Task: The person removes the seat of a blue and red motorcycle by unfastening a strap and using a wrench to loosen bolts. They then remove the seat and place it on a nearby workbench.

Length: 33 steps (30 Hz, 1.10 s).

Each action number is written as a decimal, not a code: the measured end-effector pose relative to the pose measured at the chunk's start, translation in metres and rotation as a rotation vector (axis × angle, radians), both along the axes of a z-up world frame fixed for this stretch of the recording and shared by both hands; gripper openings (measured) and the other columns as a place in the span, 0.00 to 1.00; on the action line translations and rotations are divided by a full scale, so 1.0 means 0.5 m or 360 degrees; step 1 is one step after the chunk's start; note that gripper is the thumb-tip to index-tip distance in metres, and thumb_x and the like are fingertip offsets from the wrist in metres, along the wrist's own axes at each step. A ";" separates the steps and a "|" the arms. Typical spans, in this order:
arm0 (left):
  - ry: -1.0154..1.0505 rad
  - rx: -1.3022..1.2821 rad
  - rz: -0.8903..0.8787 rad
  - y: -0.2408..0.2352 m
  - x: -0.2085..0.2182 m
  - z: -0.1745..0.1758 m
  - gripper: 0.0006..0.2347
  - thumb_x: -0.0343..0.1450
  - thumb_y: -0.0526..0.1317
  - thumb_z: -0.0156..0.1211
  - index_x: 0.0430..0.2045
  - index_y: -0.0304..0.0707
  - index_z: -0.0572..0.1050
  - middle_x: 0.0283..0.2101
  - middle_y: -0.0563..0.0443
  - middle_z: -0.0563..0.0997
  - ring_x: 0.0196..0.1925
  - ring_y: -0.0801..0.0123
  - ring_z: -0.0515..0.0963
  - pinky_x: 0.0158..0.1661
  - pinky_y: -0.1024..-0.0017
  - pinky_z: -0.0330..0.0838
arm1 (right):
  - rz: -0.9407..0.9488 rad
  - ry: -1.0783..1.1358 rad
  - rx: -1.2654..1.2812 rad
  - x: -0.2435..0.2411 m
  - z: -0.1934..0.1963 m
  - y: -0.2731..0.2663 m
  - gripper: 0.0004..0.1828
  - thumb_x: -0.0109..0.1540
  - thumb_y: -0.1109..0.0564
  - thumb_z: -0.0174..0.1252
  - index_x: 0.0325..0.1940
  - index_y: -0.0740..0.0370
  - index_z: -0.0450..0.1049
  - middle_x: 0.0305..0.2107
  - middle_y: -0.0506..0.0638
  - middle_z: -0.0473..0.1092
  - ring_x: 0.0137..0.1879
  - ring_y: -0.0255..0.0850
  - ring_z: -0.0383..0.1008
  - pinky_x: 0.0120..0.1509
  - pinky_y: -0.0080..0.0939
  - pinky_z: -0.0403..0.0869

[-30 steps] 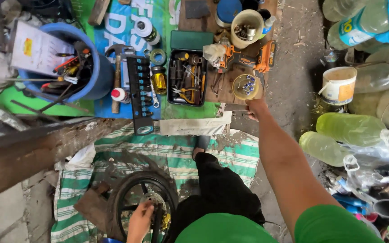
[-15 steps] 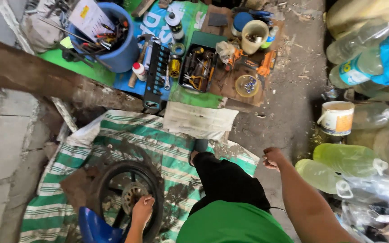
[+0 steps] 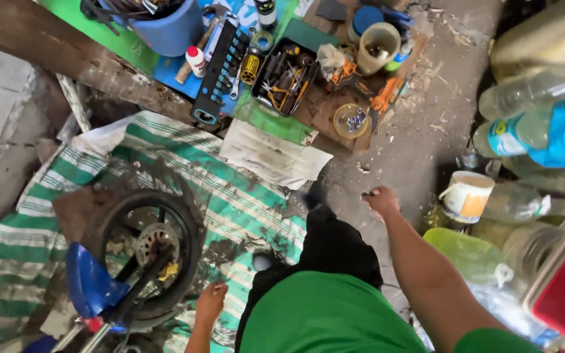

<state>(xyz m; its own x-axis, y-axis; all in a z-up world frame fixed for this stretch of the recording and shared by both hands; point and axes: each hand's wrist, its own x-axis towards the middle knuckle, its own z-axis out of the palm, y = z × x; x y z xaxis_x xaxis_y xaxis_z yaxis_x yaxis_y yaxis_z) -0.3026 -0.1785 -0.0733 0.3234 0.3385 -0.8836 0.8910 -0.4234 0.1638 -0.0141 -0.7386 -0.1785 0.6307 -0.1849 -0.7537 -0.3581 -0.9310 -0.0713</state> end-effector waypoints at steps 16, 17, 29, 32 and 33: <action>0.0178 -0.0124 0.0524 -0.306 0.181 0.111 0.20 0.76 0.54 0.60 0.63 0.58 0.82 0.63 0.52 0.87 0.66 0.60 0.85 0.61 0.56 0.80 | 0.0457 -0.0512 0.0281 0.641 -0.103 0.218 0.14 0.62 0.55 0.67 0.43 0.61 0.69 0.42 0.65 0.76 0.50 0.68 0.78 0.47 0.69 0.78; 0.0183 -0.0122 0.0537 -0.301 0.166 0.114 0.20 0.76 0.54 0.60 0.63 0.58 0.82 0.63 0.52 0.87 0.66 0.60 0.85 0.61 0.56 0.80 | 0.0468 -0.0506 0.0285 0.637 -0.116 0.207 0.14 0.62 0.55 0.67 0.43 0.61 0.69 0.42 0.65 0.76 0.50 0.68 0.78 0.47 0.69 0.78; 0.0411 -0.0058 0.0688 -0.326 0.130 0.098 0.24 0.75 0.61 0.57 0.65 0.59 0.81 0.66 0.50 0.85 0.67 0.53 0.85 0.65 0.50 0.77 | 0.0757 -0.0318 0.0140 0.628 -0.021 0.244 0.26 0.71 0.51 0.65 0.74 0.58 0.76 0.57 0.60 0.73 0.68 0.61 0.64 0.67 0.67 0.77; 0.0259 -0.0097 0.0605 -0.336 0.176 0.119 0.25 0.75 0.60 0.57 0.64 0.55 0.81 0.64 0.51 0.88 0.66 0.55 0.86 0.63 0.54 0.81 | 0.0666 -0.0544 0.0307 0.632 -0.053 0.225 0.24 0.70 0.51 0.61 0.69 0.59 0.78 0.60 0.59 0.76 0.65 0.60 0.66 0.61 0.66 0.76; 0.0241 -0.0113 0.0621 -0.336 0.191 0.125 0.24 0.75 0.59 0.57 0.64 0.56 0.81 0.64 0.51 0.87 0.66 0.55 0.86 0.64 0.53 0.81 | 0.0445 -0.0550 0.0312 0.635 -0.046 0.223 0.21 0.70 0.49 0.62 0.64 0.59 0.75 0.56 0.62 0.71 0.58 0.64 0.70 0.58 0.67 0.76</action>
